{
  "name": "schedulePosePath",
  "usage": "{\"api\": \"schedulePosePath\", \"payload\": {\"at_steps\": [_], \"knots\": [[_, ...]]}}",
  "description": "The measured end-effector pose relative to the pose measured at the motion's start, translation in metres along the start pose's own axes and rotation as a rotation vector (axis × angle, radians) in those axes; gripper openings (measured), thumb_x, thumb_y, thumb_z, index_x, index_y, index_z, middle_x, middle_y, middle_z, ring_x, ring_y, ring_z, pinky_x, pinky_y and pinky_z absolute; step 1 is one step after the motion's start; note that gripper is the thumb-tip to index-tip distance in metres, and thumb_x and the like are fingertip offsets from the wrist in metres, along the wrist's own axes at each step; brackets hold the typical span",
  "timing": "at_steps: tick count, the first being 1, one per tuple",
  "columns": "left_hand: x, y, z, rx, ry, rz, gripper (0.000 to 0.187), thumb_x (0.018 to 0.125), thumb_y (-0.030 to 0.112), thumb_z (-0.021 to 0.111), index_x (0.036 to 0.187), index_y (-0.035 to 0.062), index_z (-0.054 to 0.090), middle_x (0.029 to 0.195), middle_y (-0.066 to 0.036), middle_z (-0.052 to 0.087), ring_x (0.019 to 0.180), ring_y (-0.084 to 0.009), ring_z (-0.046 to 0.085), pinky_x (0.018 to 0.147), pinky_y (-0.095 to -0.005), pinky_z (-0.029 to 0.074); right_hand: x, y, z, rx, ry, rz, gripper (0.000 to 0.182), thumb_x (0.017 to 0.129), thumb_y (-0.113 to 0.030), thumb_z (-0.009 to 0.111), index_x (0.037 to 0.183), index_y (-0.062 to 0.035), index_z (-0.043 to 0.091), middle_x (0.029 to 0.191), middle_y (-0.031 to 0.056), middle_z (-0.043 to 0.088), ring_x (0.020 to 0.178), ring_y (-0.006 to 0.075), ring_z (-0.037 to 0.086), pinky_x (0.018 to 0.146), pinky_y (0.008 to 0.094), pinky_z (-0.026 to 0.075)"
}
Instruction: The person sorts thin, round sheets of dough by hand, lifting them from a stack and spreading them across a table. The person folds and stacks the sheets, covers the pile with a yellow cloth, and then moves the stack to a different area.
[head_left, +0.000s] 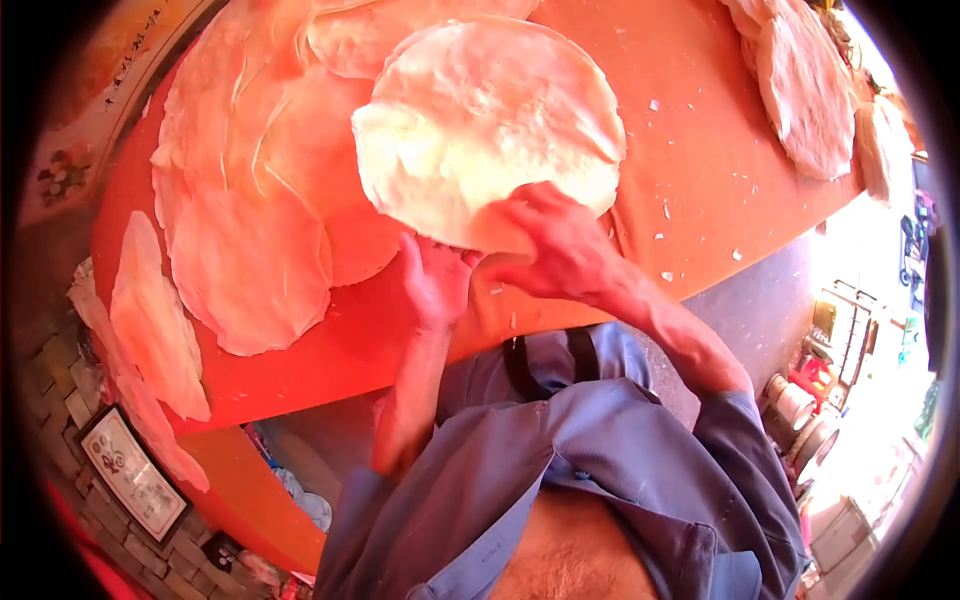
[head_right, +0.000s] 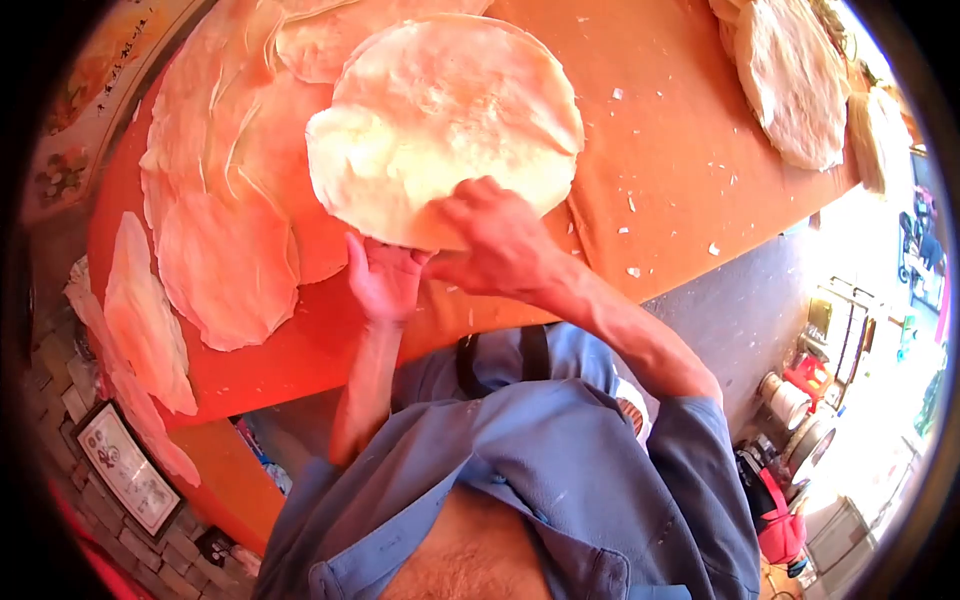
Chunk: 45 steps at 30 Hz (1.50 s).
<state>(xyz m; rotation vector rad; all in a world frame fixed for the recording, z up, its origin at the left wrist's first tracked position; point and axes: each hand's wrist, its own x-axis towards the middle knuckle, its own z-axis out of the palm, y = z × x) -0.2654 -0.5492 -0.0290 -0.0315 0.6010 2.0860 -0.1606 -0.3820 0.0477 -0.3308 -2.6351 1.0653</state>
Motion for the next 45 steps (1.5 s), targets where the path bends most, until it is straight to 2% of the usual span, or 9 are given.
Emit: {"api": "schedulePosePath", "payload": {"at_steps": [9,14,22,25,30,31,36,39,45], "knots": [[0.023,-0.001,-0.001,0.279,0.134,0.033,0.032,0.101,0.022,0.055,0.128,0.0055,0.051,0.121,-0.007,0.060,0.111,-0.0200,0.060,0.089,-0.0360,0.053,0.012,0.027,0.010,0.074,0.063,0.059,0.005,0.081,-0.009,0.070,0.083,-0.0054,0.068,0.074,0.0155,0.062,0.069,0.0336,0.063,0.057,0.0419,0.048],[0.017,-0.002,-0.006,0.250,0.182,0.027,0.048,0.100,0.032,0.053,0.140,0.0066,0.041,0.133,-0.008,0.054,0.118,-0.0247,0.056,0.091,-0.0392,0.052,0.022,0.002,-0.025,-0.164,0.399,-0.004,0.007,0.082,-0.007,0.064,0.081,-0.0050,0.058,0.073,0.0120,0.060,0.069,0.0337,0.061,0.058,0.0424,0.048],[0.019,0.005,0.006,-0.061,0.050,-0.063,0.067,0.098,0.047,0.048,0.150,0.0086,0.029,0.151,-0.012,0.039,0.138,-0.0333,0.039,0.111,-0.0555,0.035,-0.027,0.045,0.038,-0.405,-0.006,-0.019,0.044,0.072,-0.017,0.071,0.112,-0.0051,0.059,0.102,0.0149,0.061,0.092,0.0313,0.061,0.074,0.0433,0.049],[0.025,0.009,0.000,0.075,-0.174,-0.075,0.070,0.098,0.051,0.047,0.147,0.0040,0.034,0.142,-0.021,0.047,0.129,-0.0387,0.048,0.105,-0.0508,0.044,0.007,0.042,-0.015,-0.175,0.189,0.025,0.008,0.073,-0.009,0.064,0.080,-0.0072,0.061,0.063,0.0090,0.054,0.056,0.0266,0.057,0.049,0.0370,0.045],[0.028,0.009,-0.007,0.526,0.052,-0.096,0.070,0.097,0.049,0.051,0.147,0.0031,0.033,0.129,-0.015,0.055,0.116,-0.0305,0.056,0.095,-0.0429,0.049,0.045,0.081,-0.207,0.411,0.464,0.212,0.017,0.081,-0.015,0.071,0.073,-0.0005,0.067,0.078,0.0048,0.069,0.067,0.0109,0.060,0.061,0.0279,0.050],[0.026,0.010,-0.008,0.572,0.094,-0.109,0.070,0.097,0.048,0.052,0.147,0.0029,0.034,0.126,-0.014,0.056,0.114,-0.0287,0.057,0.093,-0.0415,0.049,0.040,0.086,-0.260,0.548,0.451,0.340,0.021,0.087,-0.017,0.070,0.100,-0.0012,0.073,0.083,0.0070,0.072,0.071,0.0144,0.069,0.063,0.0283,0.056],[0.020,0.015,-0.017,0.585,0.144,-0.108,0.060,0.099,0.037,0.053,0.144,0.0012,0.036,0.123,-0.013,0.058,0.108,-0.0260,0.061,0.087,-0.0354,0.053,-0.031,0.281,-0.466,0.081,0.916,0.320,0.029,0.089,-0.022,0.070,0.109,-0.0015,0.069,0.099,0.0068,0.070,0.085,0.0163,0.068,0.067,0.0300,0.056],[0.025,0.013,-0.014,0.602,0.168,-0.115,0.055,0.101,0.035,0.051,0.142,0.0010,0.038,0.120,-0.013,0.059,0.106,-0.0246,0.062,0.084,-0.0343,0.054,-0.039,0.272,-0.457,0.536,1.350,0.624,0.042,0.086,-0.032,0.075,0.113,-0.0041,0.058,0.098,0.0140,0.065,0.082,0.0288,0.066,0.066,0.0382,0.057],[0.045,0.005,-0.012,0.942,0.243,-0.032,0.045,0.100,0.023,0.054,0.136,-0.0008,0.044,0.113,-0.010,0.060,0.096,-0.0196,0.062,0.078,-0.0281,0.053,-0.069,0.331,-0.292,0.376,0.900,0.969,0.016,0.092,-0.018,0.061,0.103,-0.0062,0.063,0.084,0.0101,0.068,0.065,0.0210,0.065,0.054,0.0326,0.051]]}}
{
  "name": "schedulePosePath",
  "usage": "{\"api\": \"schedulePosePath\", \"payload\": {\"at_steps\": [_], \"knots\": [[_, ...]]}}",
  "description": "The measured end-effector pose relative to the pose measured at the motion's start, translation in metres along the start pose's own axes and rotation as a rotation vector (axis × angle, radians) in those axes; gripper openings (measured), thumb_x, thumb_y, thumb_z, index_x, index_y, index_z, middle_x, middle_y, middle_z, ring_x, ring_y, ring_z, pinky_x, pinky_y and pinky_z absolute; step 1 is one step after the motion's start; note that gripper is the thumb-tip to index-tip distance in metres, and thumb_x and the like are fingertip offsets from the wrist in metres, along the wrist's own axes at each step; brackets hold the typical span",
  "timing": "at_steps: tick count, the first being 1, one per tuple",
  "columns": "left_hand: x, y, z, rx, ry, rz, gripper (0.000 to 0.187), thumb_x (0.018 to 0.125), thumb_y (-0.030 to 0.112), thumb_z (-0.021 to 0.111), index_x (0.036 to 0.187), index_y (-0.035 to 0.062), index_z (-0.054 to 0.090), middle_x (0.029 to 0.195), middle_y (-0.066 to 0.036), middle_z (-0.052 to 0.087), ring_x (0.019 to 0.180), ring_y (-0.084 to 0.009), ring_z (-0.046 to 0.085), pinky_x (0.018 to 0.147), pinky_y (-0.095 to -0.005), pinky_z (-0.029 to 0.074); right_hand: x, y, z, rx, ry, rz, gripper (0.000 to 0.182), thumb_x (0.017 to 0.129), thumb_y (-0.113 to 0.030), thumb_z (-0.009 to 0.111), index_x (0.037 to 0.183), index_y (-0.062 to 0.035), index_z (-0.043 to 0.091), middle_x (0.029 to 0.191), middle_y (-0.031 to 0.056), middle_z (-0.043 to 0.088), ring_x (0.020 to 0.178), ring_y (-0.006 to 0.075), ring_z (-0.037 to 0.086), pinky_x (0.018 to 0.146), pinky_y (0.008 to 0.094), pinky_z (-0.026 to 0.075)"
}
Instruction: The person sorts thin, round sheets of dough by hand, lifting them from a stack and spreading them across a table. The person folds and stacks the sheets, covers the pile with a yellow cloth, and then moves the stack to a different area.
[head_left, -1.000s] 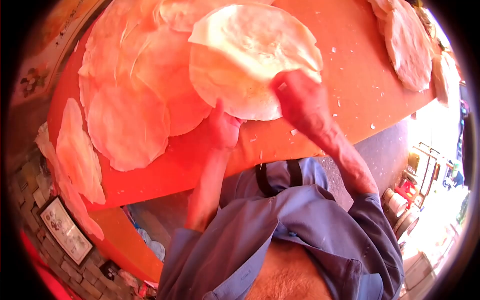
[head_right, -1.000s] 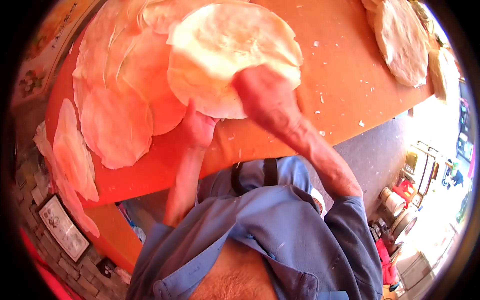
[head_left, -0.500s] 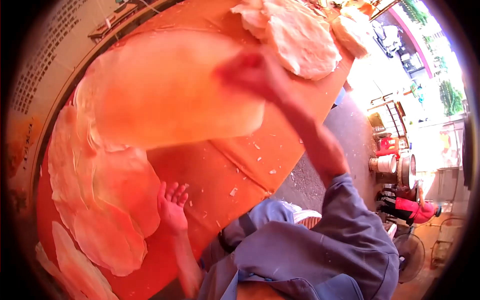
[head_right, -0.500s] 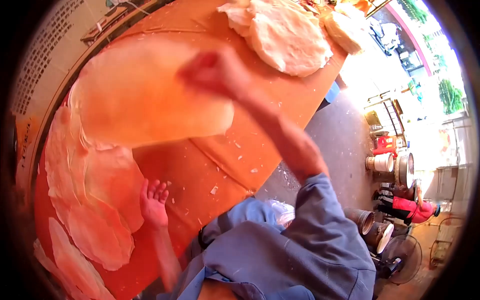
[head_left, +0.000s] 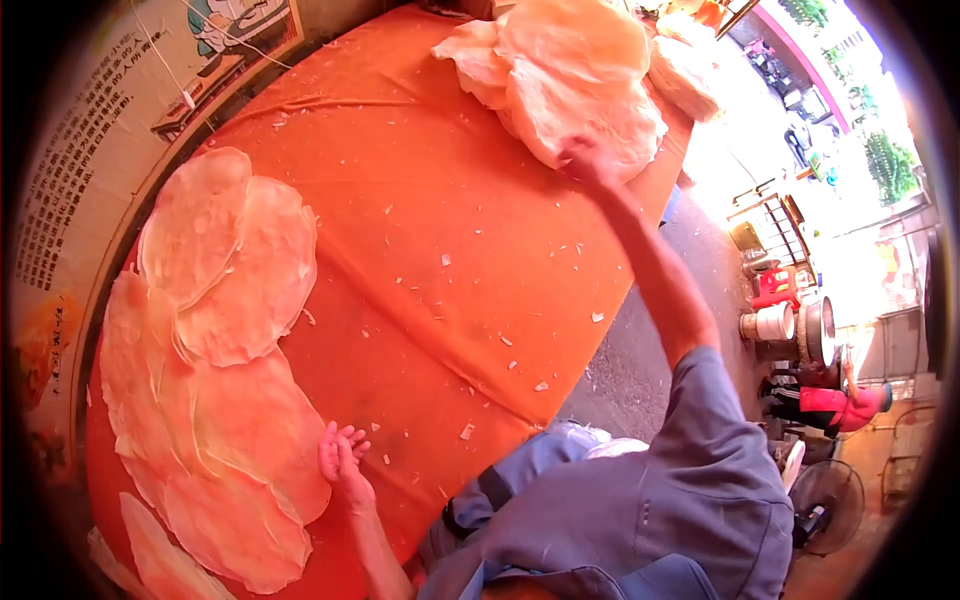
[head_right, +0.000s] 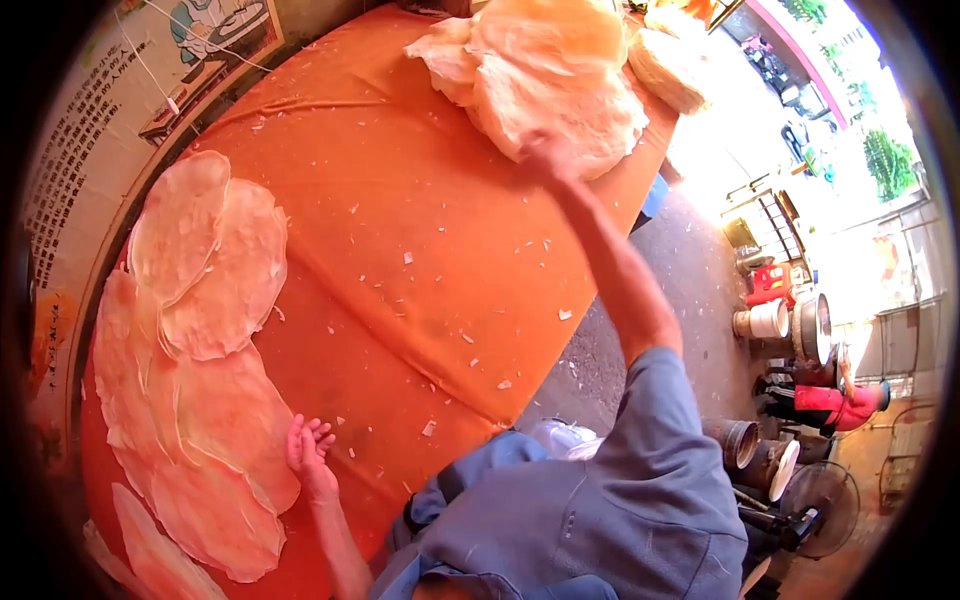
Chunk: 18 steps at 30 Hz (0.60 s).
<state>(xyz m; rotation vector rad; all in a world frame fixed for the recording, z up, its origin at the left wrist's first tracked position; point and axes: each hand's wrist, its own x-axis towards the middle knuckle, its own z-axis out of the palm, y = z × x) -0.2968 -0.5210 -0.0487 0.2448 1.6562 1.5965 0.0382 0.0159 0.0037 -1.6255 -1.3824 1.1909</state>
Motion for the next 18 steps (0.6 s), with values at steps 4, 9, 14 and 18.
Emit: {"api": "schedulePosePath", "payload": {"at_steps": [4,9,14,18], "knots": [[0.033,-0.039,-0.016,0.423,0.101,0.292,0.035,0.097,0.020,0.060,0.124,-0.0021,0.054,0.105,-0.007,0.060,0.091,-0.0165,0.061,0.074,-0.0268,0.052,-0.126,0.025,0.133,-0.093,-0.321,-0.237,0.024,0.089,-0.019,0.071,0.104,-0.0016,0.068,0.083,0.0064,0.069,0.067,0.0123,0.063,0.057,0.0275,0.051],[0.033,-0.017,0.007,1.031,0.280,0.713,0.020,0.090,0.015,0.065,0.101,-0.0017,0.062,0.087,-0.014,0.060,0.081,-0.0283,0.060,0.070,-0.0353,0.051,-0.174,-0.006,0.257,0.057,-0.650,-0.099,0.033,0.085,-0.024,0.072,0.102,0.0039,0.068,0.076,0.0078,0.069,0.063,0.0115,0.061,0.056,0.0271,0.049],[0.035,-0.017,0.006,0.847,0.334,0.691,0.013,0.084,0.008,0.066,0.094,0.0005,0.063,0.084,-0.016,0.061,0.072,-0.0306,0.059,0.059,-0.0379,0.049,-0.145,-0.040,0.368,0.354,-0.620,0.322,0.036,0.086,-0.024,0.073,0.103,0.0053,0.061,0.082,0.0127,0.063,0.063,0.0211,0.064,0.055,0.0298,0.055],[0.040,-0.022,0.001,0.840,0.351,0.780,0.011,0.084,0.003,0.066,0.094,0.0007,0.064,0.079,-0.009,0.058,0.057,-0.0164,0.051,0.049,-0.0295,0.042,-0.159,-0.062,0.378,0.304,-0.761,0.287,0.033,0.082,-0.028,0.076,0.084,0.0024,0.062,0.070,0.0095,0.059,0.055,0.0192,0.059,0.049,0.0294,0.049]]}}
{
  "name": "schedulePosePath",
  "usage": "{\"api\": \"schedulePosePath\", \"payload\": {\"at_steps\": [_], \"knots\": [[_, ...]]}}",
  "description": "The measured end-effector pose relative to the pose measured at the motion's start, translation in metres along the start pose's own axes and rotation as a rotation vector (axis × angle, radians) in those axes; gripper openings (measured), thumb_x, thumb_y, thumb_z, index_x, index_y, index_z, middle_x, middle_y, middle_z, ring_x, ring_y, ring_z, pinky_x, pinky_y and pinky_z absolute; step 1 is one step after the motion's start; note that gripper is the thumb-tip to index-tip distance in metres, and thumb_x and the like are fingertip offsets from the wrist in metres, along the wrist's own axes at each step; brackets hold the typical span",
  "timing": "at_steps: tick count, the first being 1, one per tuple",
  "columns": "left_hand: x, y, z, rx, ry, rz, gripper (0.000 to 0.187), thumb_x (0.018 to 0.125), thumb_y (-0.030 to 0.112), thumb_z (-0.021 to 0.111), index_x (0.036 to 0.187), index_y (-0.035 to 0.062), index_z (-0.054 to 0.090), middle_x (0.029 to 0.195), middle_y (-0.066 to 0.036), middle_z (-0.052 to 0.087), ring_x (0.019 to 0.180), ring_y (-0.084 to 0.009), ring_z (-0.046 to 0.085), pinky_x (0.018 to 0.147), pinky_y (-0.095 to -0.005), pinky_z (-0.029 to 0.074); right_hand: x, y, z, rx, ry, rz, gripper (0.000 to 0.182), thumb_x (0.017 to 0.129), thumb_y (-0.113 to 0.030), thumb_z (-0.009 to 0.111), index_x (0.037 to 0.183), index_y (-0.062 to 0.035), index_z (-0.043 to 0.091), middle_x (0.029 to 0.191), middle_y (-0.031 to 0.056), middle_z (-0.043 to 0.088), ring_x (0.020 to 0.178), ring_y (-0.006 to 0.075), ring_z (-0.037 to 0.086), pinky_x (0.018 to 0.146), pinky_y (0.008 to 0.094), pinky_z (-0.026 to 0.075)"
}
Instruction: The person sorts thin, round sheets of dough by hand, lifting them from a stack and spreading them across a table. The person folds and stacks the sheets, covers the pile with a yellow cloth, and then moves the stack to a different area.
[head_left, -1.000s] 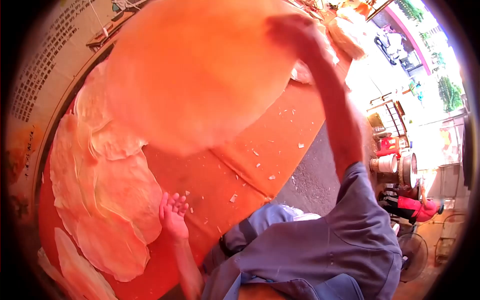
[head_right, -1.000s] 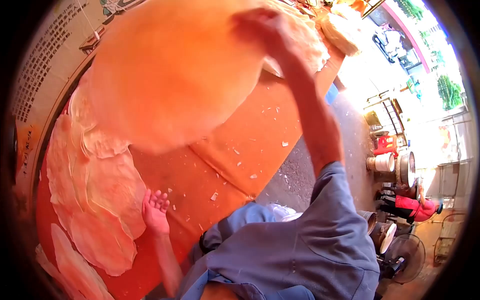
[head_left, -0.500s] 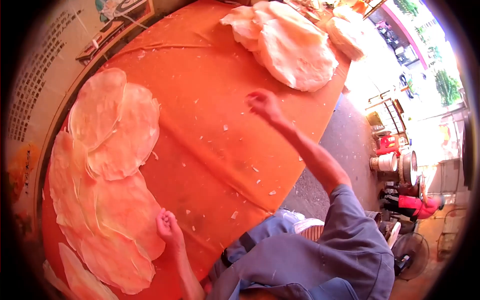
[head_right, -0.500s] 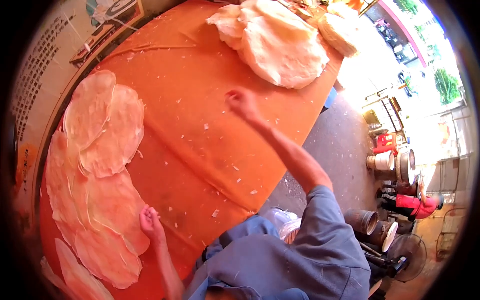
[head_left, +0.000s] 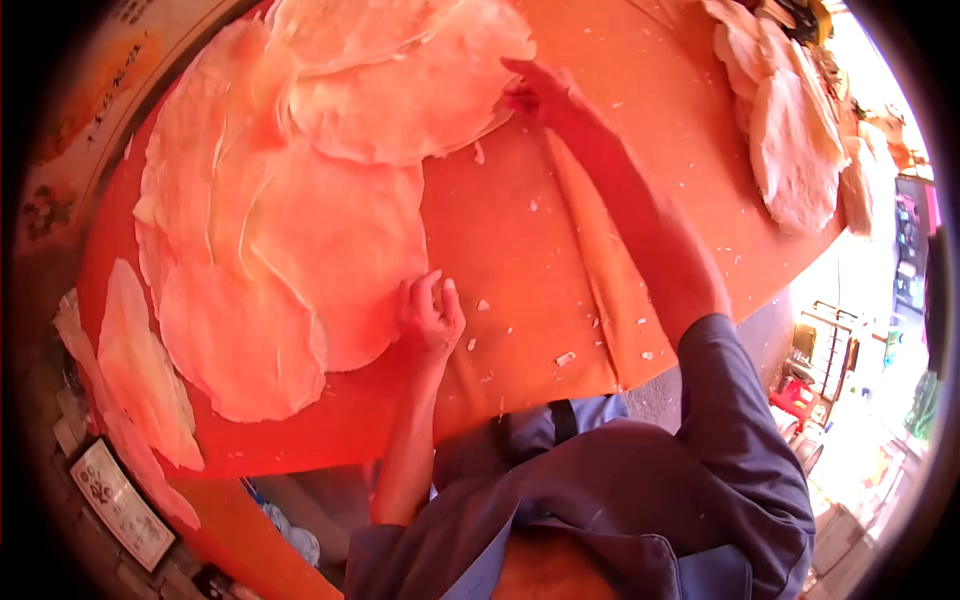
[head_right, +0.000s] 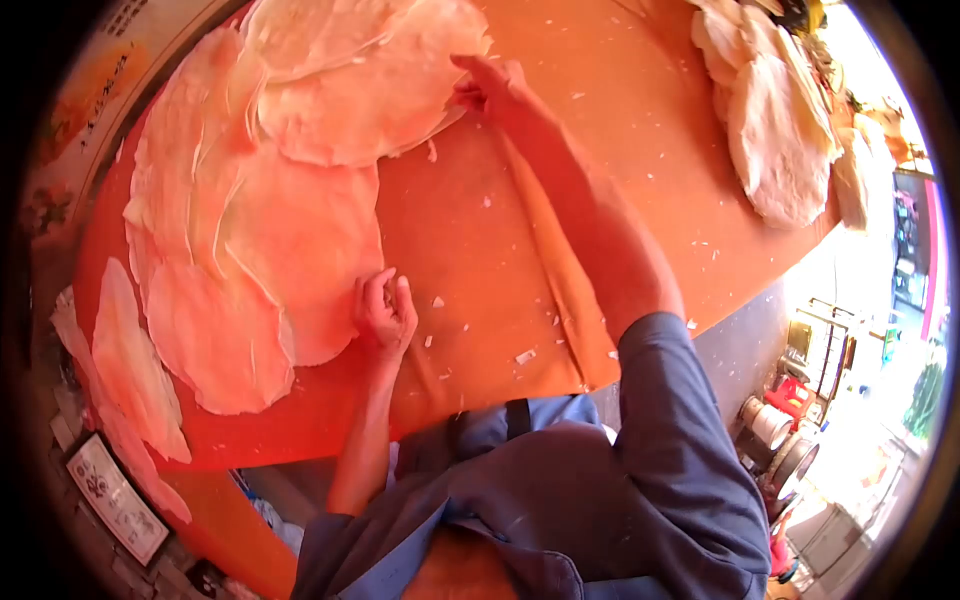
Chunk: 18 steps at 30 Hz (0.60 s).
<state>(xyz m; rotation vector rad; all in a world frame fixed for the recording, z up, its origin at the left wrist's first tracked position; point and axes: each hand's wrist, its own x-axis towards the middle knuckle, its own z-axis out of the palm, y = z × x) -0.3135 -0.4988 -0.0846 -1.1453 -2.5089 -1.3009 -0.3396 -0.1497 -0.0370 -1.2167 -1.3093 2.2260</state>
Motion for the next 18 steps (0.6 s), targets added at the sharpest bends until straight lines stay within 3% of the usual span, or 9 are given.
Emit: {"api": "schedulePosePath", "payload": {"at_steps": [4,7,8,10,13,16,18], "knots": [[-0.003,-0.003,0.000,-0.010,-0.041,-0.061,0.012,0.083,0.002,0.067,0.094,0.0005,0.064,0.081,-0.009,0.059,0.057,-0.0166,0.052,0.049,-0.0292,0.042,0.020,-0.004,0.007,-0.537,-0.078,-0.153,0.036,0.077,-0.032,0.076,0.062,-0.0034,0.059,0.054,0.0020,0.049,0.049,0.0130,0.048,0.045,0.0308,0.037],[-0.004,-0.004,0.003,-0.052,-0.012,-0.052,0.012,0.082,0.002,0.067,0.093,0.0003,0.064,0.082,-0.009,0.059,0.056,-0.0165,0.050,0.048,-0.0292,0.041,0.009,-0.015,0.033,-0.593,0.130,-0.357,0.027,0.080,-0.030,0.076,0.078,-0.0041,0.067,0.060,-0.0017,0.051,0.049,0.0079,0.042,0.043,0.0261,0.030],[-0.004,-0.005,0.002,-0.044,-0.011,-0.052,0.012,0.082,0.002,0.067,0.093,0.0004,0.064,0.082,-0.009,0.059,0.056,-0.0164,0.050,0.049,-0.0290,0.041,-0.050,-0.049,0.055,-0.563,0.136,-0.295,0.023,0.081,-0.024,0.075,0.076,-0.0038,0.066,0.061,-0.0032,0.051,0.050,0.0070,0.041,0.044,0.0254,0.029],[-0.003,-0.003,0.002,-0.035,-0.006,-0.048,0.011,0.082,0.003,0.067,0.093,0.0008,0.064,0.082,-0.008,0.059,0.056,-0.0162,0.050,0.049,-0.0287,0.040,-0.079,-0.059,0.053,-0.322,-0.044,-0.403,0.022,0.083,-0.020,0.074,0.072,-0.0054,0.062,0.060,-0.0038,0.050,0.050,0.0060,0.041,0.044,0.0242,0.027],[-0.003,0.001,-0.003,-0.077,-0.088,-0.206,0.013,0.082,0.009,0.069,0.093,0.0027,0.065,0.085,-0.012,0.062,0.075,-0.0298,0.061,0.063,-0.0376,0.050,-0.148,-0.061,0.032,-0.252,0.062,-0.336,0.024,0.085,-0.017,0.072,0.069,-0.0076,0.058,0.059,-0.0042,0.047,0.049,0.0053,0.039,0.043,0.0232,0.025],[0.003,0.000,-0.004,0.011,-0.045,-0.024,0.008,0.088,0.008,0.063,0.092,0.0012,0.064,0.082,-0.007,0.059,0.059,-0.0149,0.052,0.052,-0.0292,0.041,-0.180,-0.020,-0.039,-0.159,0.172,-0.148,0.021,0.086,-0.015,0.071,0.072,-0.0079,0.057,0.059,-0.0028,0.048,0.048,0.0059,0.040,0.042,0.0230,0.026],[0.007,0.015,-0.008,-0.184,-0.183,-0.366,0.014,0.093,0.014,0.057,0.090,0.0020,0.063,0.084,-0.005,0.061,0.060,-0.0150,0.053,0.054,-0.0289,0.043,-0.198,0.011,-0.068,-0.237,0.253,0.012,0.034,0.084,-0.018,0.071,0.062,-0.0105,0.045,0.056,-0.0014,0.046,0.046,0.0076,0.039,0.043,0.0246,0.027]]}}
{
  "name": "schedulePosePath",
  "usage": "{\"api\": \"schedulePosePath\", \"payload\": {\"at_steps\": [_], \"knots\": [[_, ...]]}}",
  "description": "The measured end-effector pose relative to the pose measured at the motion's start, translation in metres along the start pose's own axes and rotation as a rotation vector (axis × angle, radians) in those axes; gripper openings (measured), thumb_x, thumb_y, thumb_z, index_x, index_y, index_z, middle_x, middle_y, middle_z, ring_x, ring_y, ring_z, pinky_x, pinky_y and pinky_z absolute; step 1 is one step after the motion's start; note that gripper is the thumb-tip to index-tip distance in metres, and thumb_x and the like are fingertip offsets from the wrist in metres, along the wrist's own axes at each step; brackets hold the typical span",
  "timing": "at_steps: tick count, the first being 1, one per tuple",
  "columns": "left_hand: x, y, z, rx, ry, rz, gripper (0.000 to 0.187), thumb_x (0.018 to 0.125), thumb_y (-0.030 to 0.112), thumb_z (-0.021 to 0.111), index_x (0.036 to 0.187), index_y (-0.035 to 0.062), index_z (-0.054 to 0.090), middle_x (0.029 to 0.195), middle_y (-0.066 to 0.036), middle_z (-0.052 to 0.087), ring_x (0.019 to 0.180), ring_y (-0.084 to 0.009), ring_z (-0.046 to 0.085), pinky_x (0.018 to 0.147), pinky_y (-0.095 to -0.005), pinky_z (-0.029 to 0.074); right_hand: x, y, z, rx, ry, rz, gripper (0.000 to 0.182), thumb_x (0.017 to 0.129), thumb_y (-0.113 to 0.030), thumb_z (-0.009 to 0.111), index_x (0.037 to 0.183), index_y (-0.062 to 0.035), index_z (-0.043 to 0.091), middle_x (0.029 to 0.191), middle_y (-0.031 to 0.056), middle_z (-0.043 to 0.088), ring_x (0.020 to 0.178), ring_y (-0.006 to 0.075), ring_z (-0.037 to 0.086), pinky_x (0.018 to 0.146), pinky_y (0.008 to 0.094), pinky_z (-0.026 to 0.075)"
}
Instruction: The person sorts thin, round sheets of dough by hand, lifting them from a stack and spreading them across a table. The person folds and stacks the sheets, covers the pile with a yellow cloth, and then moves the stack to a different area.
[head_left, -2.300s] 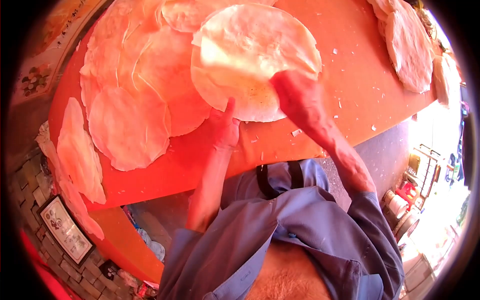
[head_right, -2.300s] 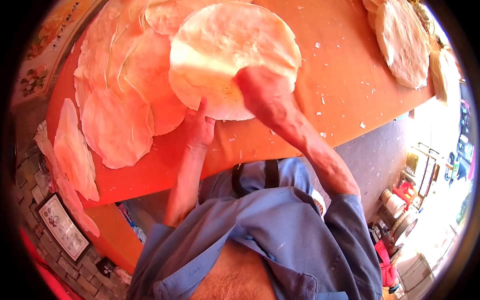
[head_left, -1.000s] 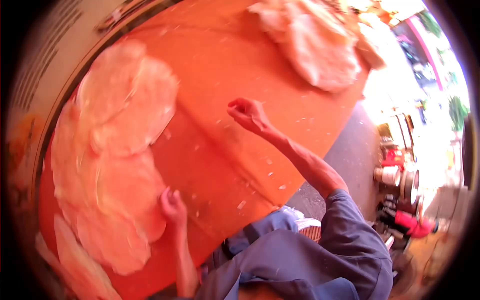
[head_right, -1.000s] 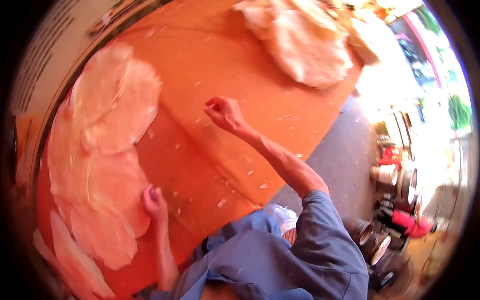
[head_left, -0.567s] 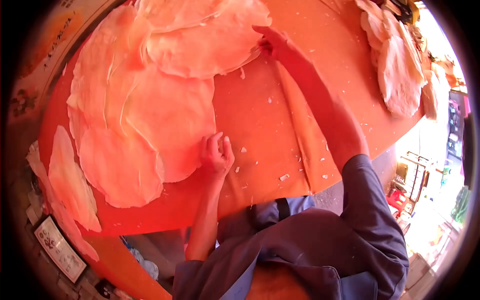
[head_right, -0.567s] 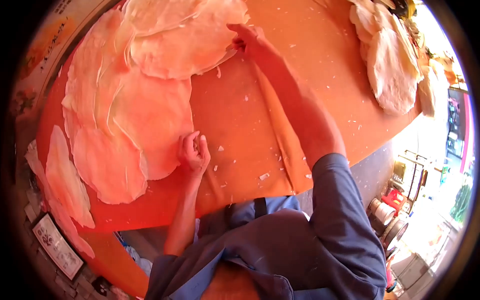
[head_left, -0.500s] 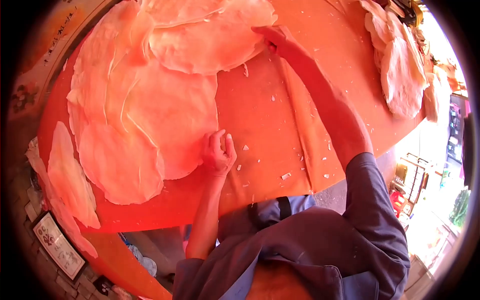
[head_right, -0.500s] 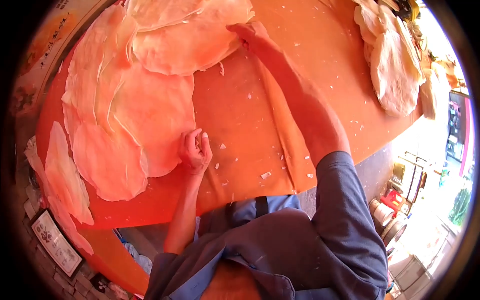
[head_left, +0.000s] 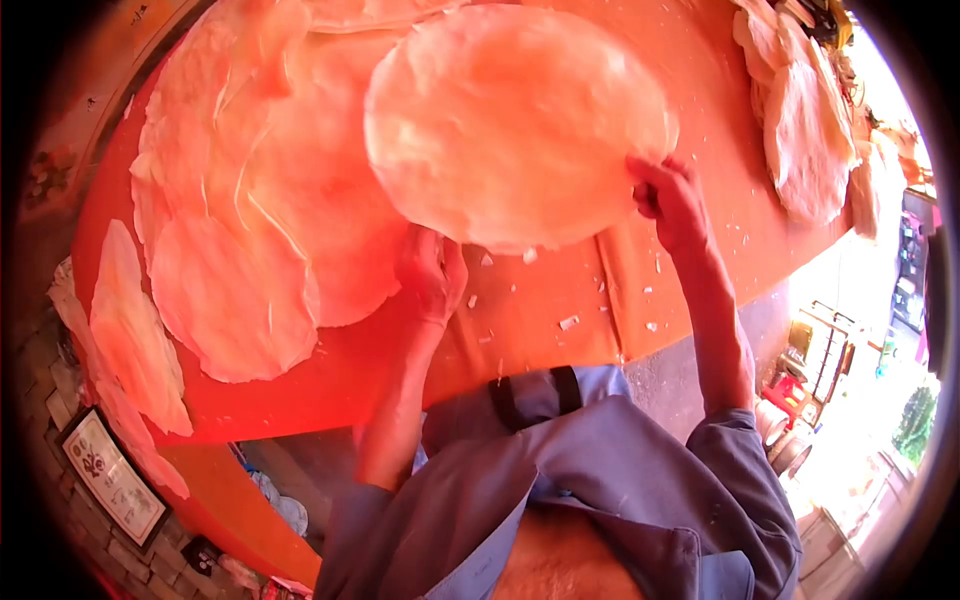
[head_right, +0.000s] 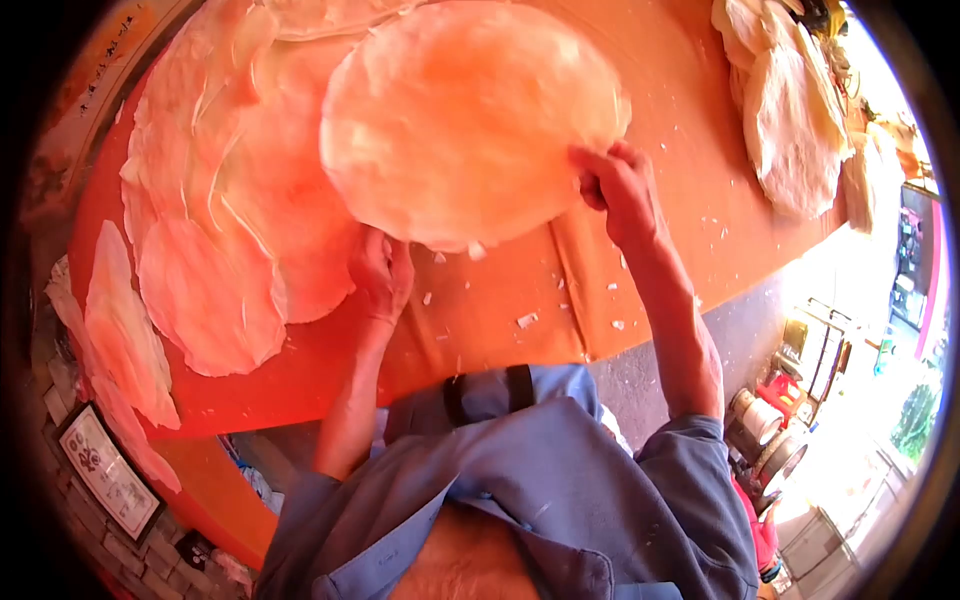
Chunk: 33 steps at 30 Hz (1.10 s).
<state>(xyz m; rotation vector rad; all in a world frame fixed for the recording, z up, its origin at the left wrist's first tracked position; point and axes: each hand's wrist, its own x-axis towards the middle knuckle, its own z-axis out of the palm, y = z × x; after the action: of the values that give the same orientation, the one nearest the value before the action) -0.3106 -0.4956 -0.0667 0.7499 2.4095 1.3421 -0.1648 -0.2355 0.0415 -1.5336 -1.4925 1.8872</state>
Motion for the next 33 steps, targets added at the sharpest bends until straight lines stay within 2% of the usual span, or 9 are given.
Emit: {"api": "schedulePosePath", "payload": {"at_steps": [5,9,10,17,20,24,28,32,33], "knots": [[-0.013,0.027,0.010,-1.294,-0.216,-0.579,0.027,0.101,0.029,0.049,0.110,0.0073,0.061,0.105,-0.002,0.065,0.084,-0.0158,0.062,0.074,-0.0292,0.051,-0.053,0.029,-0.045,-0.026,0.011,0.026,0.031,0.086,-0.023,0.070,0.067,-0.0074,0.053,0.056,0.0000,0.049,0.046,0.0093,0.045,0.043,0.0245,0.030],[-0.020,0.022,0.023,-1.427,-0.334,-0.562,0.027,0.103,0.027,0.050,0.118,0.0054,0.056,0.114,-0.005,0.063,0.105,-0.0177,0.062,0.088,-0.0364,0.054,-0.062,0.059,-0.087,-0.315,0.073,0.091,0.034,0.088,-0.030,0.071,0.070,-0.0034,0.058,0.056,0.0010,0.051,0.047,0.0085,0.046,0.044,0.0256,0.033],[-0.019,0.029,0.024,-1.378,-0.358,-0.510,0.024,0.102,0.026,0.051,0.115,0.0067,0.056,0.115,-0.004,0.062,0.108,-0.0167,0.061,0.089,-0.0360,0.054,-0.053,0.083,-0.106,-0.769,0.173,-0.004,0.035,0.086,-0.033,0.073,0.076,-0.0013,0.062,0.056,0.0027,0.052,0.048,0.0082,0.044,0.047,0.0267,0.036],[-0.009,0.049,0.039,-1.126,-0.381,-0.453,0.026,0.098,0.028,0.061,0.114,0.0079,0.056,0.106,0.001,0.061,0.095,-0.0107,0.060,0.079,-0.0298,0.052,-0.075,0.049,0.014,-0.562,-0.118,-0.686,0.038,0.073,-0.029,0.084,0.095,-0.0024,0.069,0.079,0.0151,0.066,0.070,0.0264,0.064,0.062,0.0388,0.049],[-0.004,0.053,0.039,-1.069,-0.352,-0.474,0.023,0.096,0.027,0.064,0.107,0.0075,0.058,0.098,0.001,0.062,0.088,-0.0085,0.060,0.073,-0.0264,0.050,-0.043,0.078,0.031,-0.657,-0.280,-0.702,0.025,0.078,-0.017,0.079,0.097,-0.0038,0.069,0.083,0.0160,0.066,0.072,0.0273,0.064,0.062,0.0363,0.049],[-0.006,0.020,0.043,-1.008,-0.353,-0.516,0.019,0.096,0.024,0.064,0.099,0.0061,0.059,0.090,0.000,0.063,0.081,-0.0090,0.061,0.070,-0.0261,0.051,-0.026,0.082,0.032,-0.609,0.024,-0.797,0.010,0.080,-0.008,0.071,0.086,-0.0032,0.065,0.074,0.0157,0.063,0.065,0.0321,0.063,0.059,0.0387,0.049],[-0.008,0.026,0.037,-1.154,-0.345,-0.655,0.020,0.097,0.025,0.061,0.101,0.0055,0.060,0.092,-0.001,0.065,0.083,-0.0140,0.063,0.072,-0.0303,0.053,-0.044,0.052,0.043,-0.810,-0.228,-0.960,0.004,0.080,-0.008,0.062,0.084,-0.0072,0.062,0.074,0.0152,0.062,0.069,0.0372,0.062,0.058,0.0440,0.049],[-0.012,0.044,0.013,-1.262,-0.254,-0.671,0.027,0.100,0.026,0.055,0.119,0.0063,0.058,0.112,-0.007,0.066,0.103,-0.0216,0.065,0.083,-0.0377,0.055,-0.036,-0.013,-0.014,-1.052,0.254,-0.966,0.006,0.086,-0.008,0.060,0.091,-0.0086,0.062,0.068,0.0122,0.060,0.059,0.0324,0.061,0.052,0.0390,0.047],[-0.016,0.039,0.009,-1.260,-0.276,-0.688,0.028,0.100,0.026,0.055,0.119,0.0063,0.058,0.113,-0.007,0.066,0.103,-0.0217,0.064,0.083,-0.0375,0.055,-0.055,-0.045,-0.010,-0.597,0.289,-1.118,0.005,0.088,-0.009,0.062,0.092,-0.0074,0.062,0.064,0.0117,0.059,0.055,0.0319,0.059,0.051,0.0363,0.047]]}}
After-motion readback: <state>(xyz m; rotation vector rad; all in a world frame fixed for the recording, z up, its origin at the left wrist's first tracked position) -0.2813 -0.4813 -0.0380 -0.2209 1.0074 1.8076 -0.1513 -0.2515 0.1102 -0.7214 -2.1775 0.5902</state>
